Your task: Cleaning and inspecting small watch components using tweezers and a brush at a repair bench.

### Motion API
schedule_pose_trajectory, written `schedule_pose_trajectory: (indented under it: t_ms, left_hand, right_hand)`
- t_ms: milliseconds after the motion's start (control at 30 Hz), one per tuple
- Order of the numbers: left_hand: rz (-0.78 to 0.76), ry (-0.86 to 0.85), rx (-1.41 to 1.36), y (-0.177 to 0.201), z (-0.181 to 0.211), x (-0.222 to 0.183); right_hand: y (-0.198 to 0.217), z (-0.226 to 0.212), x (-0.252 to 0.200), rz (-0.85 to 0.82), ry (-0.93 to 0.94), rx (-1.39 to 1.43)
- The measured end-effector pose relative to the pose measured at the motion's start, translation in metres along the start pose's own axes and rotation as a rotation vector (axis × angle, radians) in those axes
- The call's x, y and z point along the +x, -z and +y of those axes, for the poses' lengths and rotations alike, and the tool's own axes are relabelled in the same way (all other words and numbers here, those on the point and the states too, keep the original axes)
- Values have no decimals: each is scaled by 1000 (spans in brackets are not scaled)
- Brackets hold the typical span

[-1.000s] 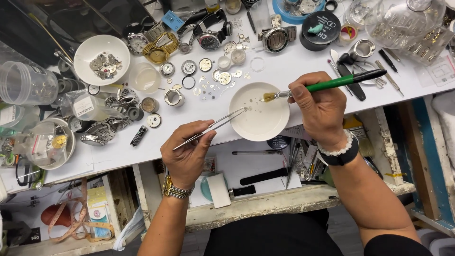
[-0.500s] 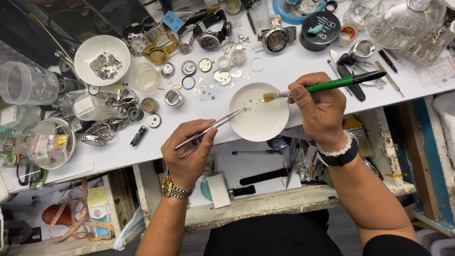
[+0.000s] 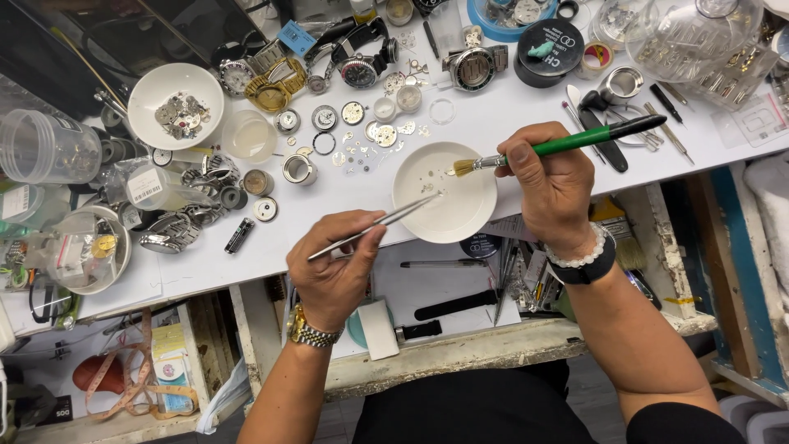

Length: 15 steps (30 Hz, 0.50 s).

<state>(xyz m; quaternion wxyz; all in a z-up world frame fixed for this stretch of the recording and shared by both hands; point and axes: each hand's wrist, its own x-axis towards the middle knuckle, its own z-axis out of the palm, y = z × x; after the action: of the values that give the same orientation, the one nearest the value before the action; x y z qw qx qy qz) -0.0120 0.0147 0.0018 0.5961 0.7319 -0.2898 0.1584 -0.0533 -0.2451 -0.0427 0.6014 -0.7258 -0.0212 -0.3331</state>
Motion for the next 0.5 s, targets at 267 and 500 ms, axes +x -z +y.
schedule_pose_trajectory:
  t_ms: [267,500]
  left_hand:
    - [-81,10,-108,-14,-4,-3]
    - [-66,35,-151,-13,-9,-5]
  right_hand:
    - [2,-15,6,-149,85,-188]
    - [-9,-49,26,-448,390,-516]
